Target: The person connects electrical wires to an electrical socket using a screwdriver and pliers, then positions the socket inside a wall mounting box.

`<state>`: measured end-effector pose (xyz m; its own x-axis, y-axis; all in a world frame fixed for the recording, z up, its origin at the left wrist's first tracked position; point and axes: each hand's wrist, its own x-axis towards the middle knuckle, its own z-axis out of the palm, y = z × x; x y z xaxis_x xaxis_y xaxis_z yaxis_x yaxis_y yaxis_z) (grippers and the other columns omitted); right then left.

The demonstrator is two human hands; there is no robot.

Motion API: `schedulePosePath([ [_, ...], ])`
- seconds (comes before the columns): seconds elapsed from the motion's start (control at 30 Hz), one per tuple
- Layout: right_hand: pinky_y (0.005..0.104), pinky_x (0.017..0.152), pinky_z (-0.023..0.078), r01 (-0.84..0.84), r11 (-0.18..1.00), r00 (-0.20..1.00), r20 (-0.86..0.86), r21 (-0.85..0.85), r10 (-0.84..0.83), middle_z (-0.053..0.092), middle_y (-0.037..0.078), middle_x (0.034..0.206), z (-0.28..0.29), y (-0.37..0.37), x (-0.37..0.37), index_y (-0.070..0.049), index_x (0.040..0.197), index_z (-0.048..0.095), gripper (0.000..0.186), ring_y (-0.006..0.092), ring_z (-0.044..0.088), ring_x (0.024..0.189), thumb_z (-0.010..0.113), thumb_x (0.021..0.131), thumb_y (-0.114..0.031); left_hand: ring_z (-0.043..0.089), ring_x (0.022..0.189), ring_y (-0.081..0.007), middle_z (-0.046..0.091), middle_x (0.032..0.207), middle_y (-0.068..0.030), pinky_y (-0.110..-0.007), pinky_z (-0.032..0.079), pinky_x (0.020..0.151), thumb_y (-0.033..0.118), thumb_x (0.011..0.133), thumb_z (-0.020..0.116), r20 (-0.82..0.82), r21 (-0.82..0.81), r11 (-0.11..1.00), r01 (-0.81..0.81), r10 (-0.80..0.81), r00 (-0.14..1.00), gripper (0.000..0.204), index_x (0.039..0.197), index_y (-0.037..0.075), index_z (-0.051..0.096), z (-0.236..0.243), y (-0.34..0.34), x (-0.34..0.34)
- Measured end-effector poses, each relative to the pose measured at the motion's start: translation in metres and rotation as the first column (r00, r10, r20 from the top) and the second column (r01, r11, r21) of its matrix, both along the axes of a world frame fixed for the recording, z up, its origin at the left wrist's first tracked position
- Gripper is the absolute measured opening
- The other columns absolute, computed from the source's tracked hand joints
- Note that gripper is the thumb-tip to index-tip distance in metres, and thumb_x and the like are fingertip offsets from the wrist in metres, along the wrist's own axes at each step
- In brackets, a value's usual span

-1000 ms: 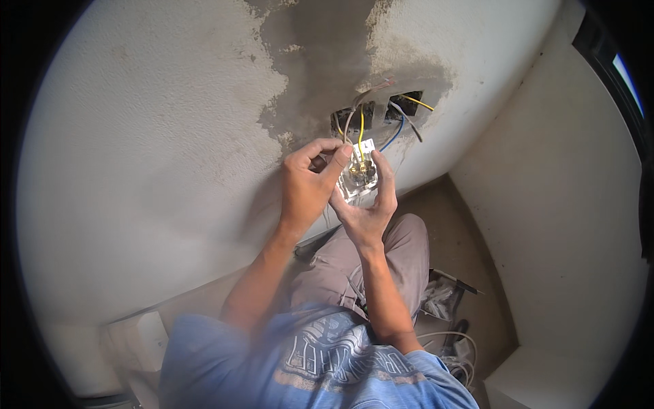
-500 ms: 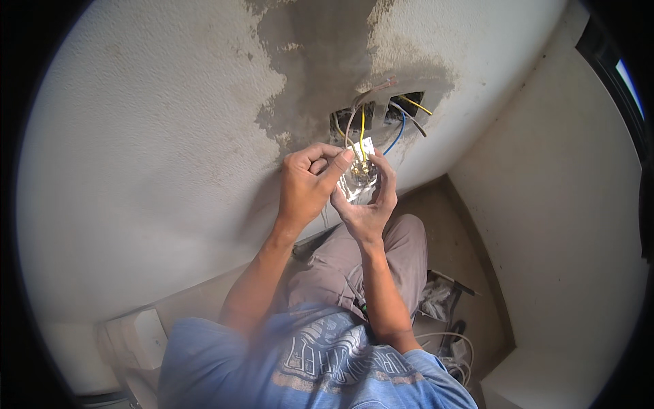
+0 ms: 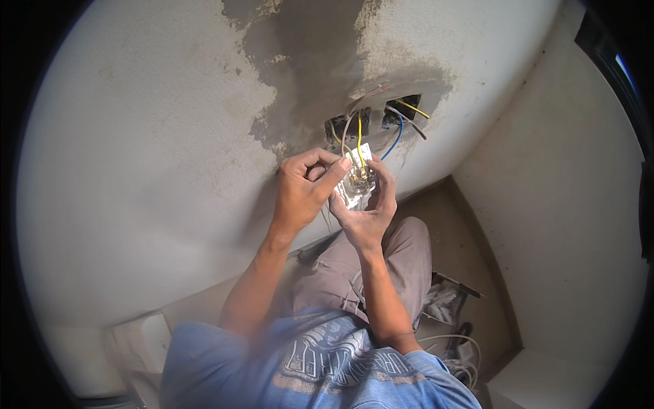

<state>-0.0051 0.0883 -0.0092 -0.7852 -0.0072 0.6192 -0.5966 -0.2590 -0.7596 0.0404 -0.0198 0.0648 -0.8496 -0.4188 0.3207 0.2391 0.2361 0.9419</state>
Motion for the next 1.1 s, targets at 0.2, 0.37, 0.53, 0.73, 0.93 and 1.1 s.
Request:
schedulePosePath([
  [0.2,0.04,0.101,0.052,0.026,1.0,1.0,0.004,-0.003,-0.026,0.056,0.024,0.137,-0.001,0.0,0.001,0.001,0.129,0.055,0.074,0.0301,0.063,0.12,0.09,0.066,-0.016,0.033,0.058,0.0001,0.049,0.065,0.0088,-0.023,0.026,0.048,0.012,0.09,0.079,0.0,-0.134,0.989,-0.069,0.07,0.998,0.014,0.089,-0.001,0.074,0.007,0.005,0.004],
  [0.37,0.0416,0.101,0.052,0.035,0.999,0.999,0.024,-0.005,-0.035,0.057,0.025,0.137,-0.002,0.002,0.001,0.001,0.129,0.056,0.074,0.0326,0.063,0.121,0.089,0.066,-0.017,0.034,0.059,-0.0026,0.056,0.072,0.0044,-0.023,0.029,0.05,0.007,0.086,0.08,-0.1,-0.328,0.922,-0.206,0.183,0.978,0.014,0.096,0.001,0.074,0.006,0.01,0.001],
  [0.53,0.0422,0.101,0.051,0.042,0.999,0.999,-0.003,0.011,-0.042,0.057,0.026,0.136,-0.004,0.003,-0.002,0.001,0.129,0.057,0.074,0.0351,0.064,0.119,0.089,0.065,-0.019,0.049,0.06,-0.0075,0.061,0.085,0.0004,-0.025,0.041,0.054,0.005,0.083,0.081,-0.114,-0.66,0.733,-0.164,0.119,0.986,0.019,0.101,0.007,0.075,0.033,0.006,0.007],
  [0.73,0.0424,0.1,0.052,0.026,1.0,1.0,0.0,0.0,-0.026,0.058,0.026,0.135,0.0,0.006,-0.003,0.0,0.127,0.057,0.072,0.0365,0.064,0.118,0.089,0.065,-0.02,0.069,0.078,-0.0252,0.064,0.095,-0.006,-0.038,0.055,0.066,0.002,0.083,0.076,0.076,-0.917,0.373,0.139,-0.179,0.981,0.022,0.104,0.007,0.074,0.073,-0.022,-0.001],
  [0.93,0.0398,0.1,0.053,0.041,0.998,0.998,-0.043,0.036,-0.04,0.056,0.024,0.138,0.006,0.011,-0.002,0.0,0.129,0.055,0.072,0.0308,0.062,0.12,0.088,0.066,-0.014,0.068,0.079,-0.0261,0.065,0.095,-0.007,-0.038,0.054,0.067,0.0,0.082,0.074,0.187,-0.908,0.312,0.278,-0.292,0.938,0.022,0.103,0.006,0.074,0.085,-0.022,-0.012],
  [1.1,0.0399,0.1,0.054,0.075,0.993,0.99,-0.128,0.086,-0.064,0.055,0.025,0.138,0.004,0.014,-0.007,0.0,0.129,0.055,0.074,0.0316,0.063,0.121,0.09,0.065,-0.014,0.067,0.078,-0.0268,0.065,0.09,-0.008,-0.037,0.053,0.068,-0.003,0.081,0.074,0.28,-0.878,0.301,0.372,-0.308,0.909,0.022,0.101,0.005,0.073,0.094,-0.02,-0.016],
])
